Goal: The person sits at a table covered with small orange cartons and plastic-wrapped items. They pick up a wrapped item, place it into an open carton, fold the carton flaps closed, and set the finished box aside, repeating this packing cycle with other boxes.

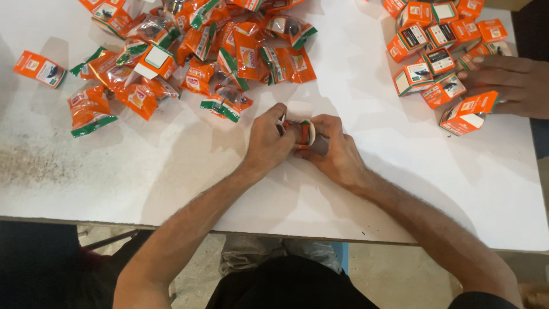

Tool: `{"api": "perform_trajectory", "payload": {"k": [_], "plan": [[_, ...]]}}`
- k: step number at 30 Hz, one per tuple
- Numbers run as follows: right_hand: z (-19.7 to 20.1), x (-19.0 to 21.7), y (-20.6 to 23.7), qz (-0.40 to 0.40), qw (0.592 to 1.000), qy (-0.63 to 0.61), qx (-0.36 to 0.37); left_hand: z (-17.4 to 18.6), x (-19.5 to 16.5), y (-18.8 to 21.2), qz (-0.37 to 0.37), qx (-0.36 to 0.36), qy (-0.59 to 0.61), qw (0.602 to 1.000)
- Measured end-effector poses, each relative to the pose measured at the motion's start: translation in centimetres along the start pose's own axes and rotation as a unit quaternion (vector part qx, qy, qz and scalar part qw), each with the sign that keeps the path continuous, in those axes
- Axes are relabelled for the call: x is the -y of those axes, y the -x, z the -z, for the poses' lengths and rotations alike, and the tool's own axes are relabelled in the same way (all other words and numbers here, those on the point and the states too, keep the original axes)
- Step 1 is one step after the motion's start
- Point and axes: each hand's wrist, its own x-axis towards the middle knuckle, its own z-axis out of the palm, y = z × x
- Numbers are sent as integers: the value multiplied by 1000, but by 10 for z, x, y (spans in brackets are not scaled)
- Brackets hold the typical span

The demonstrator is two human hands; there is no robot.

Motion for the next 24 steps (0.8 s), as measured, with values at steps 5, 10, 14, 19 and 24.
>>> {"api": "perform_trajectory", "payload": {"k": [5,10,14,19,24], "plan": [[-1,-1,-3,50,991,121,-2,16,2,3,-13,80,165,983],[-2,3,-10,55,991,125,8,44,10,-11,140,193,407,882],[-3,7,-15,55,991,123,12,34,10,-20,93,155,201,963],[-6,11,-23,-56,995,75,30,30,4,0,-345,-61,-88,932],[-16,10,-29,10,1000,4,-5,53,7,12,-342,54,-76,935]]}}
